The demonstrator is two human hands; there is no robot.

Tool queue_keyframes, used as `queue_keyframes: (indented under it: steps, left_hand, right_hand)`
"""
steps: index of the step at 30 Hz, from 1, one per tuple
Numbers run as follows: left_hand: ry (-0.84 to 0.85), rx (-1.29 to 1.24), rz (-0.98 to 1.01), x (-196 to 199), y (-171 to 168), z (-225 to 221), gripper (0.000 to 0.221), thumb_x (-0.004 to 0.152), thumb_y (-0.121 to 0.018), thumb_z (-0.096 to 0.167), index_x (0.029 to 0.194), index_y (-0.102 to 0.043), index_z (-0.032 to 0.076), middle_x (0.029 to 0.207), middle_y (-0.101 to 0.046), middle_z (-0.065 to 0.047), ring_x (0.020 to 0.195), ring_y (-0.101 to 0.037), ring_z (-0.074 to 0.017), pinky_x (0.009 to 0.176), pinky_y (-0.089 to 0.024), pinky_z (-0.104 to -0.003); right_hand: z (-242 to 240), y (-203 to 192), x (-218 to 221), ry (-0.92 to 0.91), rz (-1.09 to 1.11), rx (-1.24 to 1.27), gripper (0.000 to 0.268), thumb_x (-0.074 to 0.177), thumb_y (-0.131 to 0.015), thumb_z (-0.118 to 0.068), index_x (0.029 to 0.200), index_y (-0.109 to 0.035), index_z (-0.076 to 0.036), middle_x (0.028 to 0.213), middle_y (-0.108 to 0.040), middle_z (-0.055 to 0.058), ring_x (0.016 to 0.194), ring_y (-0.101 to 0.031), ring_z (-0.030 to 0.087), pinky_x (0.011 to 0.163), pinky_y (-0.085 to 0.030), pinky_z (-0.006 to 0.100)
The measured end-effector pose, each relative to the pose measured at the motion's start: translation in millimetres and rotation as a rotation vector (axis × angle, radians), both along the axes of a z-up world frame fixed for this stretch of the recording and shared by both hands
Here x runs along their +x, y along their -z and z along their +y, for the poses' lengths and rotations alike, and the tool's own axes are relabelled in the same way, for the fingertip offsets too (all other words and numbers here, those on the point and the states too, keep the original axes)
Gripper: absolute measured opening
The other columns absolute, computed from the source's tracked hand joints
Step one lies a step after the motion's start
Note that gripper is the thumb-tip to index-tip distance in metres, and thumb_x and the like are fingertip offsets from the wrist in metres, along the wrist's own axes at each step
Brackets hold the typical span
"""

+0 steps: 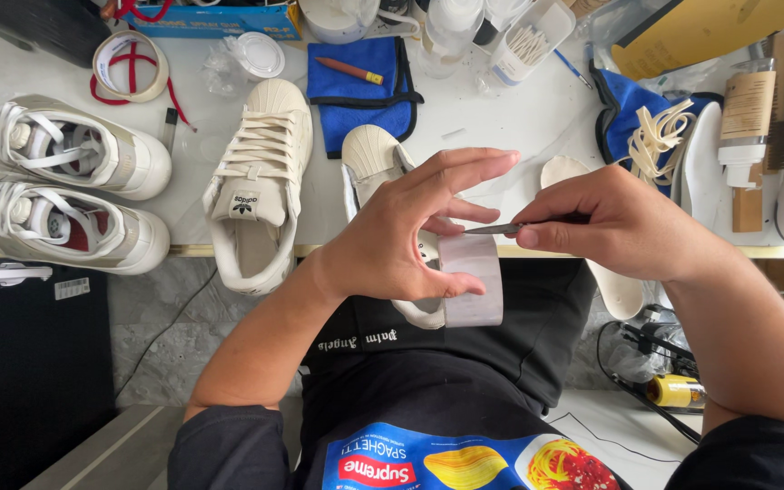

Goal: The person trims the inside of a sneaker using small shears and then applies tape to the internal heel area by hand, smoothing it down with their fingers.

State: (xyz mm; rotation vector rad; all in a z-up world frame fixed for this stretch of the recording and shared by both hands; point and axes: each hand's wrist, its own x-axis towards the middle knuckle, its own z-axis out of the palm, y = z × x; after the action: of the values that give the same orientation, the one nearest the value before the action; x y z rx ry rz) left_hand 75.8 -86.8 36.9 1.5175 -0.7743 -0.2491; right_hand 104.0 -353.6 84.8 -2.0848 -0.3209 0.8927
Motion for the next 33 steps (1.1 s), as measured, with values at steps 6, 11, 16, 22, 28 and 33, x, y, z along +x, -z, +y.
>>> queue_keyframes:
  steps: [6, 11, 16, 22, 28, 33]
  left_hand:
    - [0.019, -0.02, 0.104, 5, 8, 1, 0.114, 0.075, -0.095, 0.006, 0.165, -0.027, 0.018, 0.172, -0.03, -0.01, 0.134, -0.071, -0.0276, 0.078, -0.063, -0.027]
    - [-0.266, -0.008, 0.145, 15, 34, -2, 0.109, 0.079, -0.093, 0.008, 0.164, -0.025, 0.016, 0.171, -0.028, -0.014, 0.136, -0.066, -0.0341, 0.078, -0.064, -0.029]
    - [-0.499, -0.208, 0.243, 6, 61, -12, 0.09, 0.095, -0.082, 0.011, 0.165, -0.026, 0.012, 0.169, -0.027, -0.016, 0.14, -0.063, -0.0371, 0.085, -0.065, -0.033]
    - [-0.474, -0.308, 0.333, 5, 66, -14, 0.088, 0.098, -0.079, 0.019, 0.166, -0.025, 0.01, 0.173, -0.024, -0.017, 0.141, -0.063, -0.0396, 0.088, -0.067, -0.035]
    - [-0.503, -0.298, 0.257, 3, 58, -9, 0.082, 0.102, -0.075, 0.037, 0.165, -0.03, 0.01, 0.171, -0.029, -0.015, 0.144, -0.052, -0.037, 0.106, -0.056, -0.042]
    - [-0.521, -0.282, 0.288, -12, 49, 17, 0.101, 0.096, -0.072, 0.064, 0.166, -0.026, 0.008, 0.174, -0.026, -0.015, 0.148, -0.055, -0.0399, 0.113, -0.058, -0.049]
  right_hand:
    - [-13, 21, 0, 0.035, 0.002, -0.064, 0.026, 0.087, -0.075, -0.025, 0.101, -0.082, -0.003, 0.067, -0.07, 0.004, 0.061, -0.056, 0.009, 0.054, -0.045, 0.029]
    - [2, 77, -41, 0.397, -0.05, 0.051, 0.035, 0.103, -0.058, -0.038, 0.1, -0.066, -0.005, 0.07, -0.055, 0.0, 0.066, -0.048, 0.008, 0.057, -0.042, 0.026]
    - [52, 113, -141, 0.291, -0.548, 0.378, 0.048, 0.083, -0.089, -0.029, 0.086, -0.046, -0.01, 0.103, -0.065, 0.008, 0.081, -0.064, 0.013, 0.064, -0.051, 0.026]
    - [67, 116, -99, 0.403, -0.638, 0.067, 0.046, 0.06, -0.09, -0.004, 0.068, -0.044, -0.004, 0.139, -0.058, 0.025, 0.055, -0.057, 0.015, 0.048, -0.045, 0.029]
    - [59, 132, -71, 0.452, -0.676, 0.247, 0.018, 0.076, -0.07, 0.007, 0.09, -0.061, -0.001, 0.118, -0.077, 0.007, 0.075, -0.068, 0.01, 0.062, -0.052, 0.026]
    - [4, 162, -25, 0.908, -0.783, 0.025, 0.018, 0.094, -0.073, 0.002, 0.087, -0.056, 0.003, 0.07, -0.058, 0.005, 0.063, -0.054, 0.008, 0.056, -0.043, 0.029]
